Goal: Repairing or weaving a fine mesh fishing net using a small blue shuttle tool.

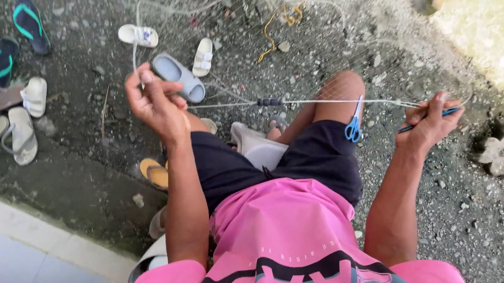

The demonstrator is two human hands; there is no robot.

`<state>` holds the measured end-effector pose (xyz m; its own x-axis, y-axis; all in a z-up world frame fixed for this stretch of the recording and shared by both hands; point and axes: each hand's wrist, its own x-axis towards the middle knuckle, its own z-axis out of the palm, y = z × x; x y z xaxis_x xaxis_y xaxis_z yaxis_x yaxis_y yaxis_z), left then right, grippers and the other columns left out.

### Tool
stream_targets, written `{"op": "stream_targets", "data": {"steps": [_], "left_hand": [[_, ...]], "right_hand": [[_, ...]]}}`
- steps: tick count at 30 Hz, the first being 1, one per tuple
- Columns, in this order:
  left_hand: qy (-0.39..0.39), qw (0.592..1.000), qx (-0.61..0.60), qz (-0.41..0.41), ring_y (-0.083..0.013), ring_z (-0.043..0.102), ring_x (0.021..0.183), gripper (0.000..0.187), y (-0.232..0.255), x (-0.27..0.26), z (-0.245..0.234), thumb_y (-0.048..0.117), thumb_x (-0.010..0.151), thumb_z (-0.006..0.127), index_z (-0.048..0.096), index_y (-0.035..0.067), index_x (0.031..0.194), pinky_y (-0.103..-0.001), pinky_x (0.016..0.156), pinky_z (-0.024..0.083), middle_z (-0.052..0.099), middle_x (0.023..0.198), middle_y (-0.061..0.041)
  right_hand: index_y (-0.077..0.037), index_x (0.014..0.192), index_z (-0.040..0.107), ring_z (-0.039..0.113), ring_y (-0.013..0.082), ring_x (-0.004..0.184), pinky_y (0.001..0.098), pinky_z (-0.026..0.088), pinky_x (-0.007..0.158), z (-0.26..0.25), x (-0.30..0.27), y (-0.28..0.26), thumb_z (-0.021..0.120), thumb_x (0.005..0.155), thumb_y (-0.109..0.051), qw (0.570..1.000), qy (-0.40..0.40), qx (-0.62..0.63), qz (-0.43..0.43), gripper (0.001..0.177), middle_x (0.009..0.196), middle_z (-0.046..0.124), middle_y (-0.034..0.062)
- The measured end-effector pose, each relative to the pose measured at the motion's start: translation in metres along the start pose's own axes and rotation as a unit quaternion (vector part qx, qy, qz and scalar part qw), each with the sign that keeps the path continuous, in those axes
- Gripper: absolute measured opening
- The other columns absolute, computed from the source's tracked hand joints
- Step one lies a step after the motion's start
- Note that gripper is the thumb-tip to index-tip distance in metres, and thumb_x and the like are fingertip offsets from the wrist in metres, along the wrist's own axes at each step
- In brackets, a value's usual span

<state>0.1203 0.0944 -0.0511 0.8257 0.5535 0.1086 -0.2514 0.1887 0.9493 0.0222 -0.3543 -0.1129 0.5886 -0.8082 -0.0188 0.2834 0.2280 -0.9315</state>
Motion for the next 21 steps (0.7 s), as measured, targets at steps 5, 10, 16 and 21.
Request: {"op": "stream_targets", "data": {"steps": [5,10,16,21], "left_hand": [[0.018,1.000,-0.009,-0.009,-0.0095,0.040,0.035,0.025,-0.007,0.008,-0.005,0.027,0.099,0.048,0.052,0.004,0.109,-0.020,0.033,0.034,0.057,0.060,-0.010],[0.030,0.999,-0.005,-0.023,-0.0093,0.038,0.034,0.028,-0.027,0.019,-0.021,0.030,0.098,0.049,0.052,0.005,0.110,-0.021,0.032,0.032,0.058,0.059,-0.010],[0.061,0.998,-0.006,0.012,-0.0127,0.047,0.034,0.021,-0.038,0.022,-0.028,0.027,0.101,0.048,0.055,0.011,0.114,-0.017,0.032,0.038,0.061,0.057,-0.019],[0.042,0.999,-0.011,0.009,-0.0120,0.049,0.035,0.020,-0.039,0.020,-0.027,0.025,0.102,0.047,0.054,0.010,0.114,-0.017,0.033,0.039,0.061,0.057,-0.019]], "right_hand": [[-0.016,0.090,0.044,0.042,0.0076,0.042,0.0217,0.034,0.034,0.009,-0.009,-0.003,0.069,0.099,-0.013,0.999,-0.045,-0.002,-0.023,0.027,0.066,0.056,0.0016],[-0.017,0.091,0.045,0.045,0.0060,0.044,0.0188,0.037,0.033,0.011,-0.017,0.010,0.069,0.099,-0.009,0.999,-0.049,0.018,0.001,0.026,0.073,0.059,-0.0005],[-0.020,0.093,0.042,0.039,0.0094,0.033,0.0183,0.034,0.035,0.001,-0.013,0.030,0.060,0.102,-0.010,1.000,-0.022,0.010,-0.020,0.022,0.066,0.060,0.0123],[-0.020,0.093,0.043,0.038,0.0104,0.032,0.0185,0.031,0.036,0.000,-0.014,0.029,0.060,0.103,-0.010,1.000,-0.009,0.011,-0.003,0.022,0.065,0.059,0.0147]]}}
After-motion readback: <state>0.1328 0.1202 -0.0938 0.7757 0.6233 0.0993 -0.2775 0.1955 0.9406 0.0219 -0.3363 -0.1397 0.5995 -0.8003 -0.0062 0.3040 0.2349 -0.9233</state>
